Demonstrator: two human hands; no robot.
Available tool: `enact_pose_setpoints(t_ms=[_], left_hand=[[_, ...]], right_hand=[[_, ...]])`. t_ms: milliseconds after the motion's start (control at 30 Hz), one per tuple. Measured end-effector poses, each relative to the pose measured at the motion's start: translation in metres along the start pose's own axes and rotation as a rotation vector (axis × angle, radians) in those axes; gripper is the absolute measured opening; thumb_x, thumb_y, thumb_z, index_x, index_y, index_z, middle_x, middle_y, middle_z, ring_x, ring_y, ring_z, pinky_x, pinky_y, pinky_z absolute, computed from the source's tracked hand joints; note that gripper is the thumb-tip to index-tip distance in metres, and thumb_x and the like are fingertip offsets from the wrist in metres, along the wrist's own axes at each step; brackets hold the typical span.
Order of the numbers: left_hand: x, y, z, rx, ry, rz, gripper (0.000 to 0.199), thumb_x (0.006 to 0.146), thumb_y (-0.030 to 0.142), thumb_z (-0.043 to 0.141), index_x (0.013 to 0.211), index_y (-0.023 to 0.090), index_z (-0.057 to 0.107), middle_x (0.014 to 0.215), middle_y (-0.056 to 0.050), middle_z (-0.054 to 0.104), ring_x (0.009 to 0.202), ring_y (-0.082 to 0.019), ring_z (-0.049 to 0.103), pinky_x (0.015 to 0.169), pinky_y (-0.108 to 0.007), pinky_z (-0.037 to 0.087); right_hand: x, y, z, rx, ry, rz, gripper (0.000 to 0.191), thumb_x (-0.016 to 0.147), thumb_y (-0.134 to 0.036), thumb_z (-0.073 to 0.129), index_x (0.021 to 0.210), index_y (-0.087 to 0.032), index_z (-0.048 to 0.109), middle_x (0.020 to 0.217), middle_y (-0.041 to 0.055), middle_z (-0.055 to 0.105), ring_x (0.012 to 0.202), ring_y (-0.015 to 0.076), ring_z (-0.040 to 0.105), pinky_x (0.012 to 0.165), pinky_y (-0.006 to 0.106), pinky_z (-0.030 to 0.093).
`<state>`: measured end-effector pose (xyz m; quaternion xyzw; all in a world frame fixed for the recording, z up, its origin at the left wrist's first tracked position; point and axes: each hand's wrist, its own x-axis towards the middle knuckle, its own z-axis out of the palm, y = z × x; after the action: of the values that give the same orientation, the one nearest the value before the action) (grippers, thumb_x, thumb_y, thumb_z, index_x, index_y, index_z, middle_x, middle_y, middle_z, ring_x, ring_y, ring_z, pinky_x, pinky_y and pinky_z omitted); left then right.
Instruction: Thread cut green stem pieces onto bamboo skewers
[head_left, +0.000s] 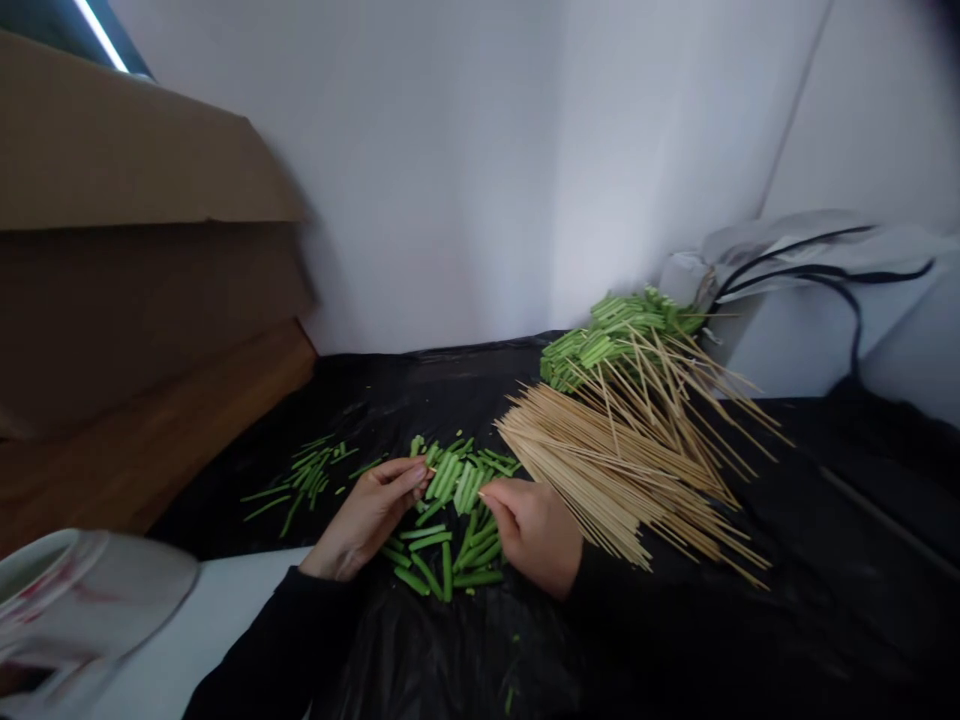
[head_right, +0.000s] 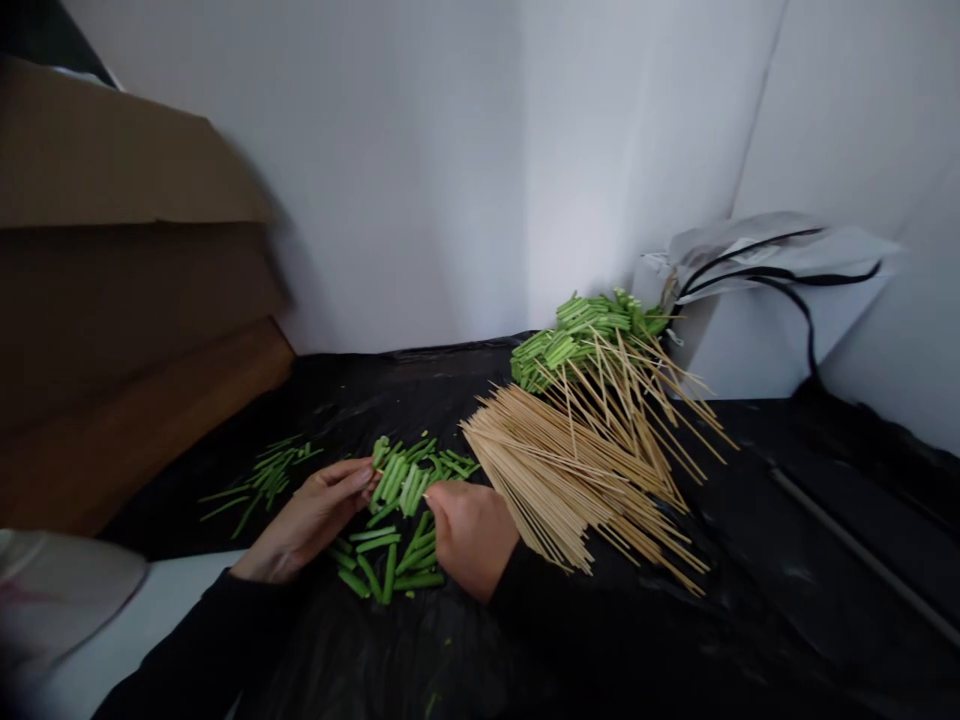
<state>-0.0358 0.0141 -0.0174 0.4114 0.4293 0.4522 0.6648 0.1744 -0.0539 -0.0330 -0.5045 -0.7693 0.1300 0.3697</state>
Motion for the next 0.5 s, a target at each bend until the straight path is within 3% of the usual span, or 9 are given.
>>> enact_pose_setpoints(t_ms=[300, 500], left_hand=[[-0.007, 0.011, 0.018, 0.033, 0.131, -0.100, 0.019, 0.059, 0.007, 0.081, 0.076, 0.012, 0.074, 0.080, -0.005, 0.071, 0.069, -0.014, 0.064, 0.062, -0.019, 0.055], [-0.010, 0.013, 0.023, 0.012, 0.106, -0.165, 0.015, 0.063, 0.006, 0.077, 0.074, 0.015, 0.071, 0.081, -0.003, 0.070, 0.072, -0.017, 0.066, 0.068, -0.026, 0.059]], right_hand=[[0.003, -0.005, -0.003, -0.112, -0.017, -0.010, 0.018, 0.092, -0.022, 0.042, 0.082, -0.020, 0.056, 0.080, 0.0010, 0.065, 0.075, 0.0132, 0.059, 0.064, 0.025, 0.033], [0.004, -0.007, -0.006, -0.164, -0.030, 0.006, 0.016, 0.091, -0.024, 0.044, 0.078, -0.020, 0.053, 0.079, -0.0002, 0.064, 0.072, 0.0128, 0.058, 0.060, 0.026, 0.031]])
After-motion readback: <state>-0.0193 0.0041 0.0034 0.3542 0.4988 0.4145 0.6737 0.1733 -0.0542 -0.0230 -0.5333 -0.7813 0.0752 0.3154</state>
